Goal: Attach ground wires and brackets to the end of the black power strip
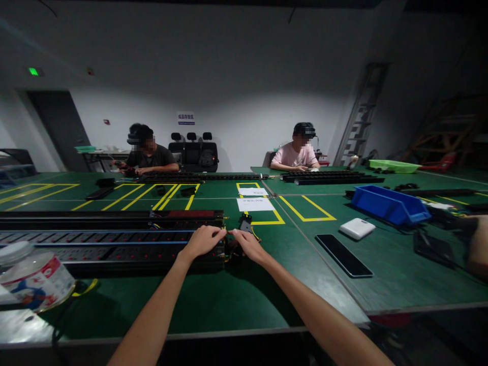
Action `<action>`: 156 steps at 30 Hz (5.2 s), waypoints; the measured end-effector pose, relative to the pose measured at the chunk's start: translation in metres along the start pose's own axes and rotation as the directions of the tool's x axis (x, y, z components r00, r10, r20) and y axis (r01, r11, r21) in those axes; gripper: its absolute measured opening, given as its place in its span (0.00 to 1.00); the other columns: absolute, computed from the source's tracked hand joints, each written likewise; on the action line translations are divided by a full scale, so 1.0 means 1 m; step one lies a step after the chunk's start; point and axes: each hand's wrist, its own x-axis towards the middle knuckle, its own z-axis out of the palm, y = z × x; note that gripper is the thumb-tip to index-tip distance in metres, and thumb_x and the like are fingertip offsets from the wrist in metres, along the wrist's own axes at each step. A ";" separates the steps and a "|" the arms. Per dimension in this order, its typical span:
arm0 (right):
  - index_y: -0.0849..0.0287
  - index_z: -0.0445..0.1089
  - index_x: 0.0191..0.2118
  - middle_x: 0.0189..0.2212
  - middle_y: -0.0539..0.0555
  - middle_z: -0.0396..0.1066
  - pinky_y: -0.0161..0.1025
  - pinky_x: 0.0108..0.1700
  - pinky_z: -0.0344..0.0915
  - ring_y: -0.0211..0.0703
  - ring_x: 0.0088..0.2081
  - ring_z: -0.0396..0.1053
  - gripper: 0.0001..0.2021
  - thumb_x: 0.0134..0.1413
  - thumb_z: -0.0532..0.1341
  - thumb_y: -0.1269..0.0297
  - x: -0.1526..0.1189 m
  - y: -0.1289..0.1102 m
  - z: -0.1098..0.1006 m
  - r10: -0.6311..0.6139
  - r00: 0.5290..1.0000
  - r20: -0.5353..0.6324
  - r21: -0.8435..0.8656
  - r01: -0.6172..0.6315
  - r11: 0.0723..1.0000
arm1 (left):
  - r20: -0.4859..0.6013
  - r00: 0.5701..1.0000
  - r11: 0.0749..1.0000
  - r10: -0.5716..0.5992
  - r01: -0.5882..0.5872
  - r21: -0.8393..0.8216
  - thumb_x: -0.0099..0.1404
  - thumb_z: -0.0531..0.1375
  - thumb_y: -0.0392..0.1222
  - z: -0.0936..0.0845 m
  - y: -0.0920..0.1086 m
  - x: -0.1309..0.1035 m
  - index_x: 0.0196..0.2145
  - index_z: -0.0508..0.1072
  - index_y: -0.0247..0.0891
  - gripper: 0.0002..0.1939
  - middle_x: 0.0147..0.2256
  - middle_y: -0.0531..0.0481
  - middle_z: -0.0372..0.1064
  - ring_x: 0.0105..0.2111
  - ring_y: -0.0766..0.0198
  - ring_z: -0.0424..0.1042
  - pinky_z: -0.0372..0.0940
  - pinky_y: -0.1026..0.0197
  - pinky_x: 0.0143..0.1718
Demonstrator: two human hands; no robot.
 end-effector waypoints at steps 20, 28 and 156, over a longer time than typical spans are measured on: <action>0.58 0.70 0.58 0.40 0.58 0.75 0.31 0.23 0.63 0.47 0.38 0.72 0.32 0.65 0.48 0.38 -0.003 -0.004 0.000 -0.011 0.999 0.040 0.070 0.008 0.998 | 0.004 0.999 0.999 0.035 -0.035 -0.006 0.71 0.46 0.62 -0.001 0.000 0.000 0.39 0.82 0.44 0.29 0.39 0.47 0.80 0.41 0.53 0.77 0.64 0.60 0.42; 0.58 0.69 0.60 0.38 0.59 0.75 0.32 0.23 0.64 0.45 0.33 0.71 0.34 0.65 0.46 0.38 -0.002 -0.004 0.002 0.013 0.999 0.030 0.037 -0.015 0.999 | 0.008 1.000 1.000 -0.009 0.009 0.022 0.70 0.45 0.63 0.000 0.001 -0.001 0.40 0.82 0.45 0.30 0.41 0.46 0.80 0.45 0.51 0.76 0.64 0.59 0.44; 0.56 0.69 0.60 0.36 0.56 0.73 0.33 0.24 0.67 0.43 0.32 0.70 0.32 0.66 0.46 0.39 -0.005 -0.004 -0.002 -0.018 0.998 0.059 -0.039 0.021 0.999 | 0.000 1.000 0.997 -0.001 0.001 0.071 0.71 0.45 0.62 -0.002 0.007 -0.006 0.39 0.82 0.45 0.29 0.38 0.46 0.80 0.42 0.52 0.77 0.65 0.60 0.41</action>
